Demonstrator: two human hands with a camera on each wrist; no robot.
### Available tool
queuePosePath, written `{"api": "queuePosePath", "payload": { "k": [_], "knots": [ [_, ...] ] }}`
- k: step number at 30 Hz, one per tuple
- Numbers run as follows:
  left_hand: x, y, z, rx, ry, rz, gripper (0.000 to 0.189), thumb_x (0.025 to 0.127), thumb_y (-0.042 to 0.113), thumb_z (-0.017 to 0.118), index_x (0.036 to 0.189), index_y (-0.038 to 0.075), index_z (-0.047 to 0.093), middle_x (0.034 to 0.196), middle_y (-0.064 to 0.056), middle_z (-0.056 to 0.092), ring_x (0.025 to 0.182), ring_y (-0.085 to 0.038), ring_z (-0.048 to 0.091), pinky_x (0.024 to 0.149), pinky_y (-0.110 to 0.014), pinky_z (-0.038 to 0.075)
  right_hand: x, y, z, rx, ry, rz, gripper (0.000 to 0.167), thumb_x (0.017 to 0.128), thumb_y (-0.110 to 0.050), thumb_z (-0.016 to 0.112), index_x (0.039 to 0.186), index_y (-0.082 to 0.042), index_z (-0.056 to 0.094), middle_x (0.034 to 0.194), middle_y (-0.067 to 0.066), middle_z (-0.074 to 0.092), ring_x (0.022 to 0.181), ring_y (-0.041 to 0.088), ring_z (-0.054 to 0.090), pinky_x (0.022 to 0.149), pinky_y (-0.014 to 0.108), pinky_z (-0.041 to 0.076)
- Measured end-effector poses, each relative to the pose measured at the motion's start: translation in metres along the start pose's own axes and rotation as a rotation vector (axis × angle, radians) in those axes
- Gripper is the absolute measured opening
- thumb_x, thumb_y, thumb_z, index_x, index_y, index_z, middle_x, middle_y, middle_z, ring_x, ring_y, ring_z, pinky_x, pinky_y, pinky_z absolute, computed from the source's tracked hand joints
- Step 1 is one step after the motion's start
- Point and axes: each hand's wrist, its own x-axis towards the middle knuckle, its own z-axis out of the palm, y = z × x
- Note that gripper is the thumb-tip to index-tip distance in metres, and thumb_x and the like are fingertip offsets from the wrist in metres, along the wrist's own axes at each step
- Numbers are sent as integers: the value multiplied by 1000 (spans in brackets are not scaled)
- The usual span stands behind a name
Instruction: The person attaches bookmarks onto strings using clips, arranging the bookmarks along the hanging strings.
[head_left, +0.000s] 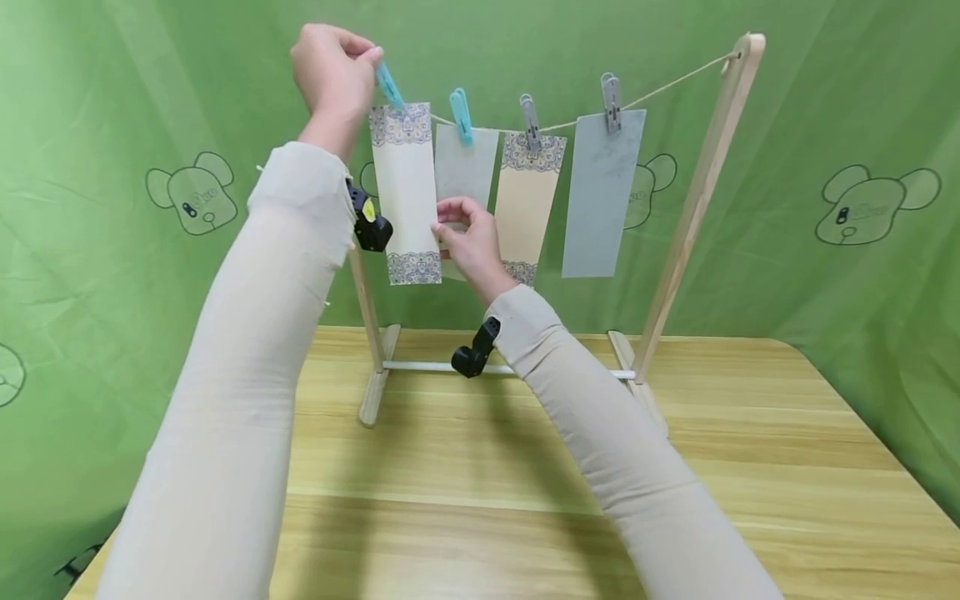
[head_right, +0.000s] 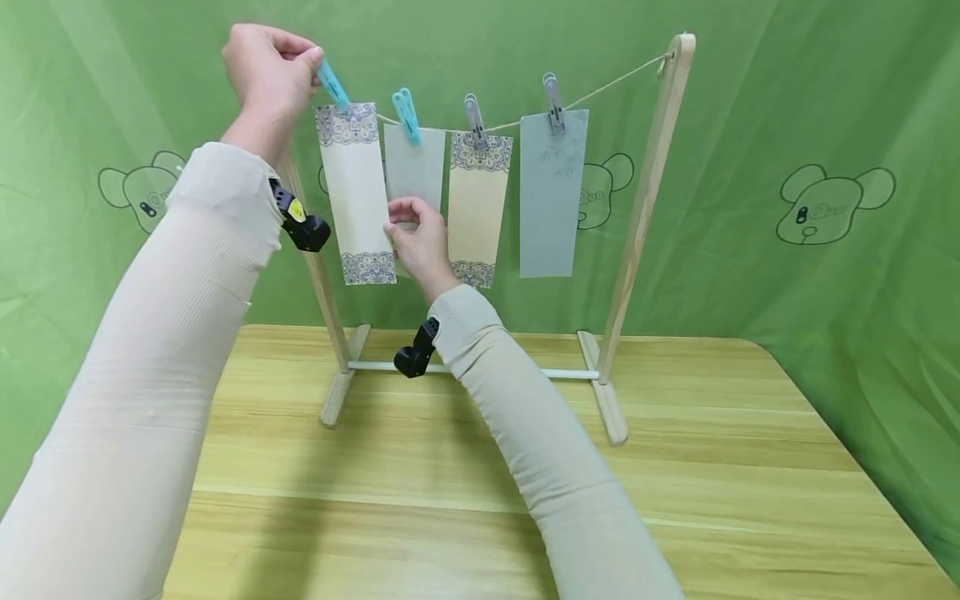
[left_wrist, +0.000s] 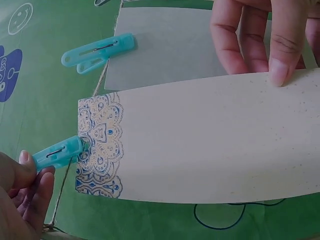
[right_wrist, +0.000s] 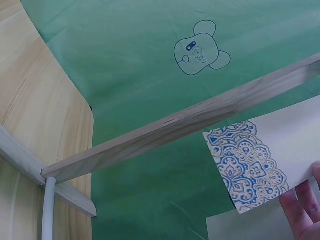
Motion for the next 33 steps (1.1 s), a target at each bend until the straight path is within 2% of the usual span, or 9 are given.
{"api": "queuePosePath", "payload": {
  "k": [9,30,33],
  "knots": [
    [-4,0,-1,59,-17,-16,21,88,24,67,107,19,71,114,5,67,87,-2,55,86,-12,46,0,-1,3,11,-6,5,27,86,5,61,112,-2,57,99,6,59,78,13,58,65,31,56],
    [-1,-5,0,49,-48,-83,23,87,26,68,109,19,70,121,5,64,95,-5,58,83,-13,49,-1,-3,6,37,-2,20,28,85,7,61,112,-1,58,97,6,60,76,12,58,60,28,56],
    [0,-5,0,45,-63,-97,25,87,27,68,110,20,70,122,5,63,91,-5,60,81,-14,50,-1,-3,6,36,-6,24,28,86,7,61,112,-1,57,97,6,60,76,12,58,61,28,56]
  ]
}}
